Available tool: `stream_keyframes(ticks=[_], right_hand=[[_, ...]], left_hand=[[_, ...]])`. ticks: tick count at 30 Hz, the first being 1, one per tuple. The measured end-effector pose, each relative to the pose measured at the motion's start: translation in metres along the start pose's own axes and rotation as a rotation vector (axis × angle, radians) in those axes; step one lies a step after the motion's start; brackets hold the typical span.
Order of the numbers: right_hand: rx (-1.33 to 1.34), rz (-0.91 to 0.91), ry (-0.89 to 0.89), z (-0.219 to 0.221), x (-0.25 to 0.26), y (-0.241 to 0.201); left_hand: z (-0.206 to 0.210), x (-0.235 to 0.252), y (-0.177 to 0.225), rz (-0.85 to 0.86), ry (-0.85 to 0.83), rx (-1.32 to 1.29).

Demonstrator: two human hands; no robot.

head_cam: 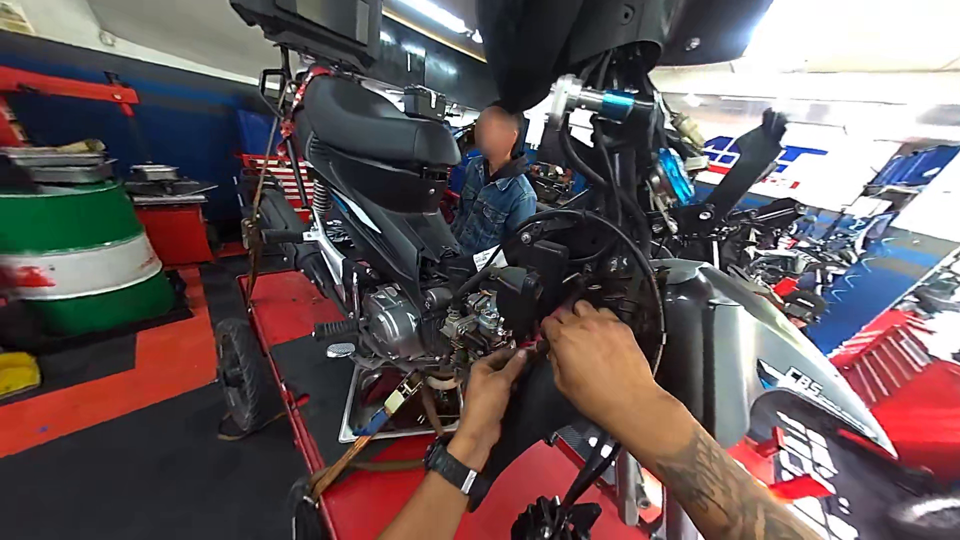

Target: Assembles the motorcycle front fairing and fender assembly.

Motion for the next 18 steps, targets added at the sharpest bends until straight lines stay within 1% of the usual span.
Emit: stream_keyframes(ticks=[2,3,7,9,14,16,18], right_hand=[[0.041,0.036,-0.041,0.003,0.002,-0.003],[0.056,0.053,-0.037,0.003,0.001,-0.001],[0.072,0.103,-0.021,0.002,-0.003,0.007],[0.076,0.116,-0.03,0.004,-0.003,0.007],[0.026,0.133,-0.012,0.005,0.002,-0.002],[0.026,0.124,0.05,-0.002,-0.002,-0.007],[0.045,0.11,0.164,-0.022,-0.015,-0.014]], left_hand=[[0.001,0.005,-0.002,0.068,0.035,0.039],[0.0,0.005,-0.004,0.129,0.08,0.097],[0.001,-0.017,-0.009,0.388,0.366,0.376],[0.005,-0.024,-0.009,0.46,0.434,0.454],[0.0,-0.003,-0.017,0.443,0.398,0.44],[-0.001,0.008,-0.021,0.46,0.385,0.43],[-0.001,0.021,-0.026,0.475,0.384,0.405]])
Point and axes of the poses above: each hand's wrist, its own x-axis towards the middle knuckle, its own z-axis out of the palm, y = z × x, the point moved 7 cm from there along x, towards the middle knuckle, and after that the axes turned 9 degrees about -z, right-handed, at the moved point
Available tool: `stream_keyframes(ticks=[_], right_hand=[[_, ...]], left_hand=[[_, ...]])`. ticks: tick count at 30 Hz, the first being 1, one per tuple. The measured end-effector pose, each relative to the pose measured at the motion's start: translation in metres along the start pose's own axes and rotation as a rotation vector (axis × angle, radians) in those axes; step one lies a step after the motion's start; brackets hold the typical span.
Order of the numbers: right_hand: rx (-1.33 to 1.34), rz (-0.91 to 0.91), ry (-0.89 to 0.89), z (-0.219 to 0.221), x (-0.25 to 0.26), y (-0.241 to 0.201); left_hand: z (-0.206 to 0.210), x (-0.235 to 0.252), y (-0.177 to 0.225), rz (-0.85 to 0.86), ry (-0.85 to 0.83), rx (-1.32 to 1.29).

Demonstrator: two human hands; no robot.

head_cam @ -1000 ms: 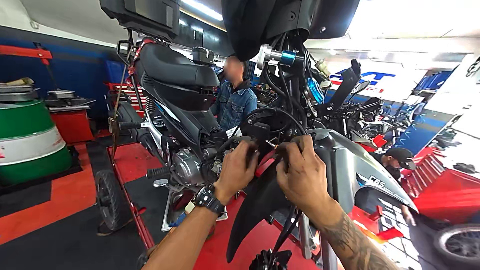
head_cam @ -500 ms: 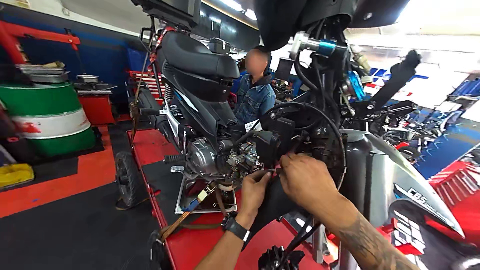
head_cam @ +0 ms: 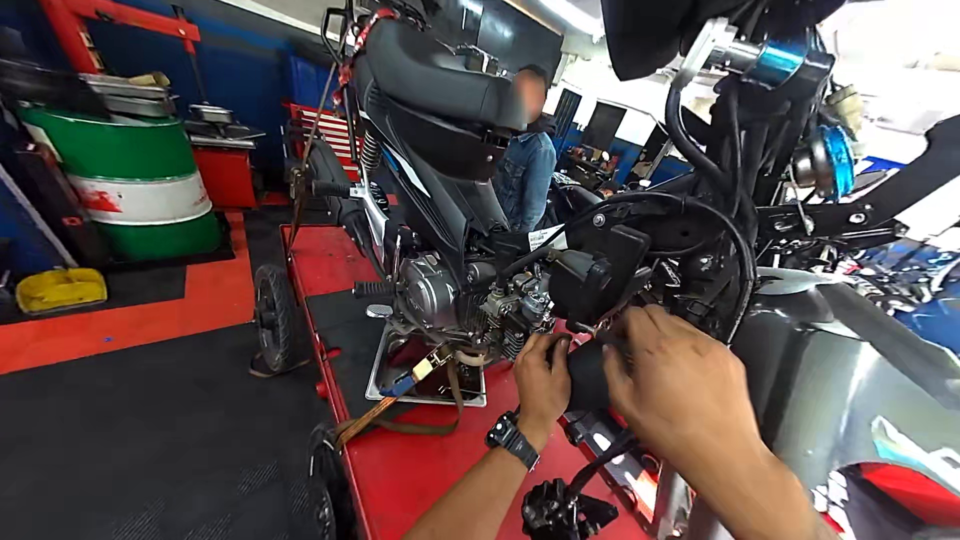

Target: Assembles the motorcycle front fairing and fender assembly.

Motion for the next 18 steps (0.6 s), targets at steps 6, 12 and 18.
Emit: stream_keyframes(ticks=[6,12,18], right_hand=[[0.26,0.225,0.288,-0.044,-0.066,0.002],[1.005,0.621,0.347,0.024,-0.145,-0.023],[1.699,1.108,0.477,0.086,-0.179,-0.068]], left_hand=[[0.025,0.018,-0.025,-0.098,-0.011,-0.027],[0.042,0.029,-0.026,-0.09,-0.074,0.198],[0.044,0.028,-0.022,0.0,-0.283,0.266]])
Point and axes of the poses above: each hand's wrist, its own x-axis towards the middle knuckle, its own z-axis out of the palm, y = z × x, the point moved 7 cm from there along x, towards the middle knuckle, and after that the axes turned 9 degrees about -z, right-handed, at the moved point
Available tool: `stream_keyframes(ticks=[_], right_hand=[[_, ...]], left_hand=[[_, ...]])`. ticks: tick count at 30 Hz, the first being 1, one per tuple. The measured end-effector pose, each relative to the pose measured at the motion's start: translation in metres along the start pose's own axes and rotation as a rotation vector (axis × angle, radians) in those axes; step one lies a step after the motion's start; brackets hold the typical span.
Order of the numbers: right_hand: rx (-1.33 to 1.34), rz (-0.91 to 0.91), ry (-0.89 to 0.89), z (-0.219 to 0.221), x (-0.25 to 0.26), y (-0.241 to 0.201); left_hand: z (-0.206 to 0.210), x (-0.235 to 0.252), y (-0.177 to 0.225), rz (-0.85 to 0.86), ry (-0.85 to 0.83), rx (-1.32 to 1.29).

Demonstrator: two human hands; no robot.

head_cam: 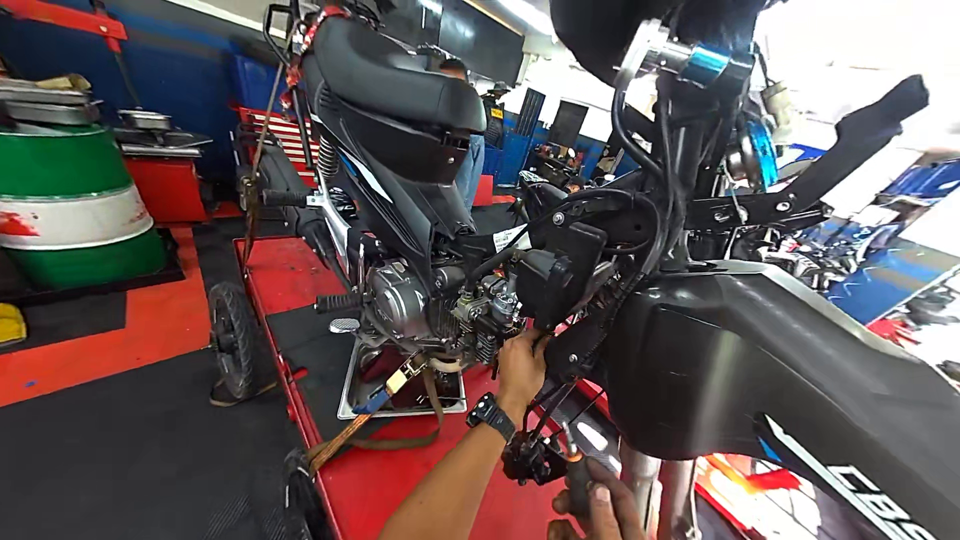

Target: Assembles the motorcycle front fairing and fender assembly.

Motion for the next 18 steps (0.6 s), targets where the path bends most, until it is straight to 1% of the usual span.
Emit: stream_keyframes(ticks=[2,3,4,6,8,10,13,15,18], right_hand=[[0.129,0.102,0.068,-0.001,-0.002,0.015],[0.155,0.1,0.057,0.001,-0.003,0.017],[0.164,0.056,0.02,0.005,-0.003,0.014],[0.115,-0.121,-0.091,0.016,-0.005,0.0],[-0.083,-0.356,-0.215,0.028,0.0,-0.026],[-0.375,-0.611,-0.301,0.046,0.009,-0.06],[-0.731,-0.911,-0.328,0.067,0.031,-0.11],[-0.939,-1.031,-0.3,0.073,0.047,-0.137],[-1.12,-1.064,-0.251,0.071,0.064,-0.167]], left_hand=[[-0.007,-0.005,-0.008,-0.008,-0.032,-0.151],[-0.011,-0.01,-0.014,-0.043,-0.035,-0.262],[-0.016,-0.015,-0.019,-0.079,-0.028,-0.381],[-0.026,-0.032,-0.026,-0.146,0.004,-0.626],[-0.039,-0.05,-0.019,-0.191,0.035,-0.822],[-0.048,-0.069,-0.004,-0.234,-0.013,-0.958],[-0.048,-0.083,0.015,-0.305,-0.088,-1.003],[-0.045,-0.077,0.022,-0.352,-0.119,-0.981],[-0.041,-0.067,0.031,-0.469,-0.188,-0.989]])
Point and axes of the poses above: each hand's wrist, its own x-axis towards the middle knuckle, its own z-axis out of the palm, y = z × x, the point moved 7 cm from there along x, towards the middle knuckle, and after that the axes turned 9 degrees about -z, right-handed, at the moved point
